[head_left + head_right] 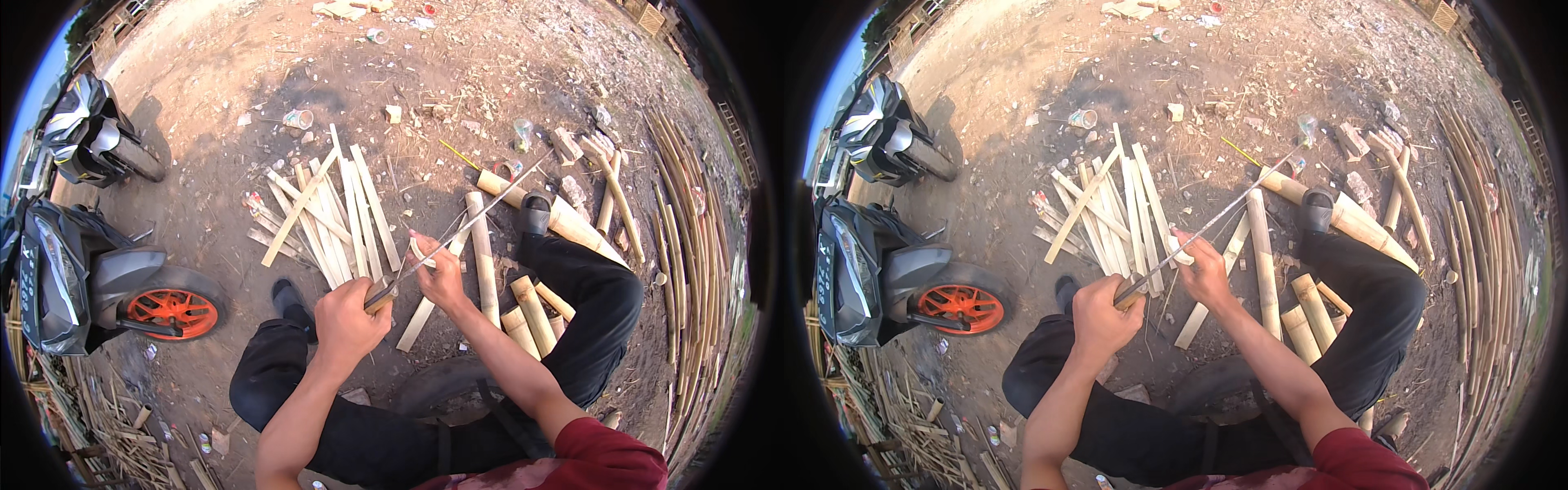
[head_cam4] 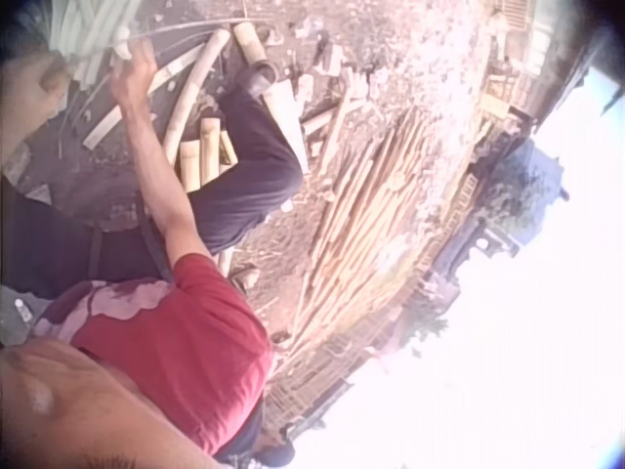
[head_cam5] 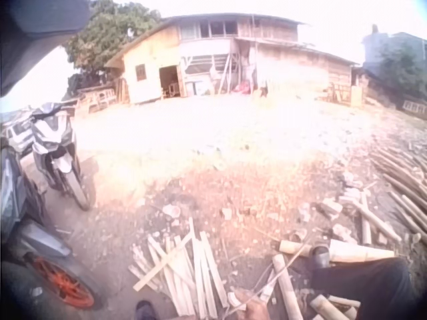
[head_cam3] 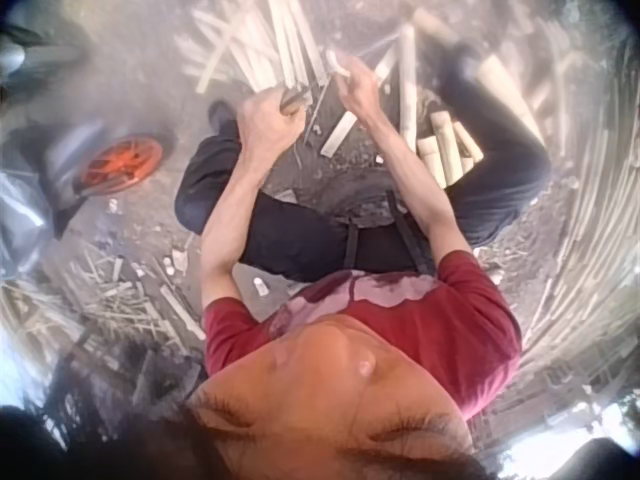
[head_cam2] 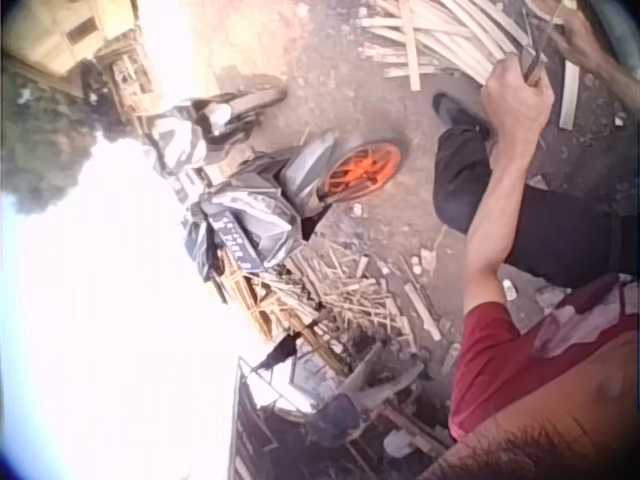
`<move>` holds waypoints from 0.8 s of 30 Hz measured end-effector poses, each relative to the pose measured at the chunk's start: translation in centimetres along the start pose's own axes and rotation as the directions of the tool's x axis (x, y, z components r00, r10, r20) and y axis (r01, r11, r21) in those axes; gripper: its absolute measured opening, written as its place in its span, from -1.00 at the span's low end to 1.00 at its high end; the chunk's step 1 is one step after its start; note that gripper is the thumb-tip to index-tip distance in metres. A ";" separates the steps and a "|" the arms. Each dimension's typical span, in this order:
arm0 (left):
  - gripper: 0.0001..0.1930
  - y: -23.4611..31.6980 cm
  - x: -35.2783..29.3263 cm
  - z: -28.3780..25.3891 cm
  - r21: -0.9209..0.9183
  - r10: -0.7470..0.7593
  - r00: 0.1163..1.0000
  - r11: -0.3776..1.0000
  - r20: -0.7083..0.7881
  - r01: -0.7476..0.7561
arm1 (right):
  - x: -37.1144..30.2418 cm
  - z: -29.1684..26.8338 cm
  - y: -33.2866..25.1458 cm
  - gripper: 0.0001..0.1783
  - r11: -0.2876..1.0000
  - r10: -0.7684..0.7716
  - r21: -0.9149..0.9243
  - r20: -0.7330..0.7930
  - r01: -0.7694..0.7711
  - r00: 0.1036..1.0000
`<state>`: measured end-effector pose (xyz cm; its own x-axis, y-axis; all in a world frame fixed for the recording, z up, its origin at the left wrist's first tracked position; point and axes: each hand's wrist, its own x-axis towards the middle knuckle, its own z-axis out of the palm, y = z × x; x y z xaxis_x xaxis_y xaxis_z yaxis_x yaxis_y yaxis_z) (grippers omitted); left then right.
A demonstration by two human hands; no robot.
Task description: The person splits several bamboo stalks using a cleaver and a piece of bamboo as a mallet. The person repeatedly positions a stalk, strikes the back of the cleaver to drive it through, and pries the split sections apart by hand.
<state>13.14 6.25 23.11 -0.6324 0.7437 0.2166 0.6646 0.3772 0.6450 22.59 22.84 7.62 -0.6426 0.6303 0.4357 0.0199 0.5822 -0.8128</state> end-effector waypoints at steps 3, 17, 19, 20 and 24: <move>-0.81 -0.3 -0.3 0.8 0.043 -0.002 0.999 0.999 0.032 0.001 | -0.2 0.2 0.5 -0.56 1.000 0.005 0.018 -0.010 -0.005 1.000; -0.80 0.0 0.7 1.5 0.099 -0.032 0.997 0.995 0.068 0.025 | 0.0 -0.4 -0.3 -0.52 0.998 0.049 0.029 -0.021 -0.049 0.999; -0.80 0.2 0.7 1.4 0.116 -0.052 0.995 0.992 0.087 0.041 | 0.0 -0.4 -0.2 -0.51 0.999 0.030 0.020 -0.025 -0.030 0.999; -0.80 0.5 0.8 1.2 0.129 -0.066 0.993 0.990 0.100 0.052 | 0.0 -0.4 -0.2 -0.51 1.000 0.020 0.015 -0.027 -0.020 0.999; -0.79 1.0 0.6 1.4 0.168 -0.129 0.984 0.980 0.125 0.107 | 0.1 -0.4 0.0 -0.50 0.999 0.023 0.039 -0.019 -0.023 1.000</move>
<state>13.98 7.85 22.82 -0.6582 0.7519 0.0385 0.6504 0.5420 0.5321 22.83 23.17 7.81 -0.6275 0.6532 0.4239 0.0043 0.5473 -0.8369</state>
